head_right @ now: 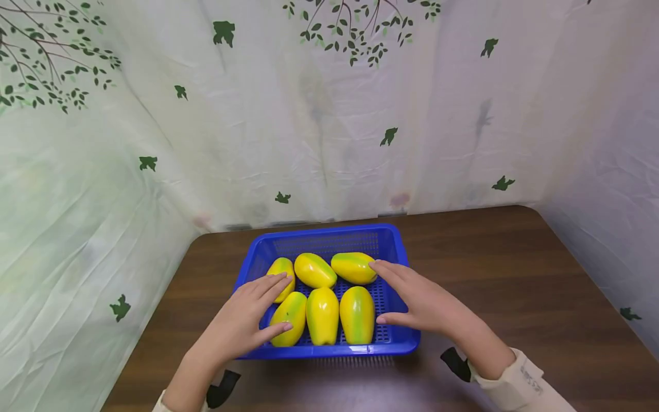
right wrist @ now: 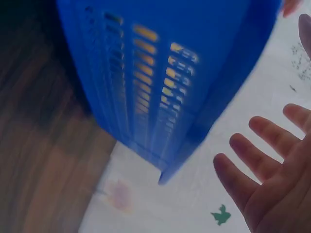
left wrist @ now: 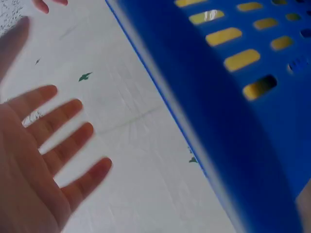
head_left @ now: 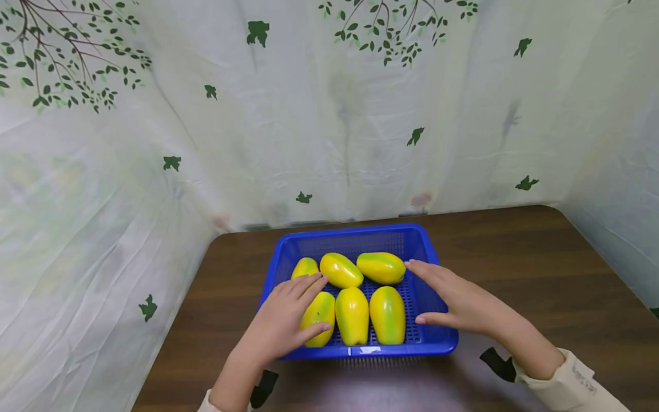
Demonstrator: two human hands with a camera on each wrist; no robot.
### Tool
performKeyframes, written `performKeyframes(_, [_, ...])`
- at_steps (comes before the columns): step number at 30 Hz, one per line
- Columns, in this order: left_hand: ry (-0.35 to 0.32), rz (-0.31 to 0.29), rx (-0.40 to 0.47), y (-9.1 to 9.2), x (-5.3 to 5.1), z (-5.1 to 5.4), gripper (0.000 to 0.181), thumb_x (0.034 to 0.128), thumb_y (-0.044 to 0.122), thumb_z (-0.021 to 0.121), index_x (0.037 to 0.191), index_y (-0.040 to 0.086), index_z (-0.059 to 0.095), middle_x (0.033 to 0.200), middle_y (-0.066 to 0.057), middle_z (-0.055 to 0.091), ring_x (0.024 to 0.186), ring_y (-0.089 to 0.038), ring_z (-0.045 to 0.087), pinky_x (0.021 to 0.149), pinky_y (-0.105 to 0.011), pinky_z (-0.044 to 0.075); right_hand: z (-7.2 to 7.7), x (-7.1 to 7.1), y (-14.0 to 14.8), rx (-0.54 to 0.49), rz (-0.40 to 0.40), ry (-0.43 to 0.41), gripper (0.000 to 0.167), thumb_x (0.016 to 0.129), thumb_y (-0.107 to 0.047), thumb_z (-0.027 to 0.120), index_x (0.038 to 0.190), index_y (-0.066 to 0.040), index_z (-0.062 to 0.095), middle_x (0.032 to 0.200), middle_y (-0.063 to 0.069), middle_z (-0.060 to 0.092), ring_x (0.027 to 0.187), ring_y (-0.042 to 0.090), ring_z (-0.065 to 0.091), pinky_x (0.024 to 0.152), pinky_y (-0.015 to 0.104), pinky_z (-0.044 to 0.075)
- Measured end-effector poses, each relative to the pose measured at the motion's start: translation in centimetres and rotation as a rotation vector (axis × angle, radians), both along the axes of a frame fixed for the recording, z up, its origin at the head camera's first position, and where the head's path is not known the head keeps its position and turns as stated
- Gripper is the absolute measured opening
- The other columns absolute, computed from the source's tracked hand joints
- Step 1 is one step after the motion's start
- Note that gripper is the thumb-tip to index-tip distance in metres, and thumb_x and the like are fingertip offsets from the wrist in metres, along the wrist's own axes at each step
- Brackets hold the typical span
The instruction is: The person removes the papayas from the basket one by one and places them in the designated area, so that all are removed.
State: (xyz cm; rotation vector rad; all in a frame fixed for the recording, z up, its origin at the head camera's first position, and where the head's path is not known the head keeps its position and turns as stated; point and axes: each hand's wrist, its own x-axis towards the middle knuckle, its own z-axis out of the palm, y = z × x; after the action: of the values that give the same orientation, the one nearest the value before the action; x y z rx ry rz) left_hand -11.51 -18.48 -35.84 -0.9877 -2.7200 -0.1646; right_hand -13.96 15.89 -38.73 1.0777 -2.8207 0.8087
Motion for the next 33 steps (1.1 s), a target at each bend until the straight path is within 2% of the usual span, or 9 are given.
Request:
performKeyframes(4, [0.008,0.115,0.006,-0.4,0.0,-0.4,0.070,0.0775,0.045,0.066,0.134,0.011,0.043,0.131,-0.007,0.045,0.117,-0.026,0.042,0.092,-0.046,0.035,-0.5,-0.2,-0.8,-0.063,0.027,-0.039,0.089,0.076,-0.047,0.066,0.144,-0.017,0.017,0.145,0.005,0.024,0.127,0.026,0.029,0.097,0.047,0.030])
performKeyframes(8, [-0.004,0.239,0.070,-1.1,0.2,-0.9,0.068,0.0757,0.038,0.071,0.131,0.007,0.045,0.127,-0.011,0.047,0.114,-0.029,0.044,0.090,-0.048,0.037,-1.1,-0.4,-1.7,-0.084,0.025,-0.084,0.088,0.077,-0.048,0.064,0.145,-0.020,0.014,0.146,0.006,0.022,0.128,0.027,0.027,0.097,0.047,0.030])
performKeyframes(15, [-0.139,0.461,0.267,-2.7,0.8,-2.2,0.064,0.0796,0.029,0.069,0.130,0.000,0.041,0.129,-0.020,0.041,0.116,-0.039,0.038,0.090,-0.052,0.035,-1.3,-0.7,-3.2,-0.129,0.003,-0.228,0.091,0.075,-0.043,0.070,0.144,-0.024,0.013,0.146,0.007,0.018,0.130,0.027,0.022,0.097,0.049,0.027])
performKeyframes(23, [-0.296,0.701,0.387,-4.3,1.3,-3.8,0.068,0.0844,0.030,0.062,0.134,-0.004,0.031,0.128,-0.028,0.038,0.111,-0.045,0.041,0.087,-0.056,0.035,-1.8,-1.6,-4.3,-0.159,0.028,-0.305,0.097,0.070,-0.036,0.076,0.144,-0.018,0.015,0.146,0.006,0.018,0.130,0.028,0.020,0.099,0.049,0.025])
performKeyframes(25, [-0.325,0.741,0.420,-4.6,1.3,-4.3,0.067,0.0853,0.031,0.060,0.134,-0.005,0.030,0.127,-0.029,0.039,0.110,-0.045,0.043,0.086,-0.056,0.036,-2.0,-1.9,-4.7,-0.160,0.035,-0.313,0.098,0.069,-0.034,0.077,0.144,-0.017,0.016,0.146,0.007,0.020,0.130,0.027,0.022,0.099,0.047,0.026])
performKeyframes(28, [-0.353,0.769,0.488,-5.0,1.5,-5.1,0.064,0.0859,0.030,0.059,0.133,-0.004,0.033,0.125,-0.028,0.043,0.109,-0.043,0.045,0.085,-0.055,0.037,-2.3,-2.1,-5.2,-0.168,0.053,-0.326,0.100,0.067,-0.031,0.079,0.143,-0.013,0.017,0.145,0.008,0.022,0.129,0.027,0.024,0.098,0.046,0.027])
performKeyframes(33, [-0.353,0.766,0.588,-5.1,1.6,-6.1,0.059,0.0869,0.032,0.058,0.131,-0.002,0.038,0.123,-0.025,0.048,0.108,-0.039,0.049,0.086,-0.052,0.038,-3.1,-2.3,-5.9,-0.182,0.070,-0.356,0.103,0.065,-0.028,0.081,0.142,-0.006,0.017,0.143,0.014,0.024,0.126,0.030,0.028,0.097,0.047,0.029])
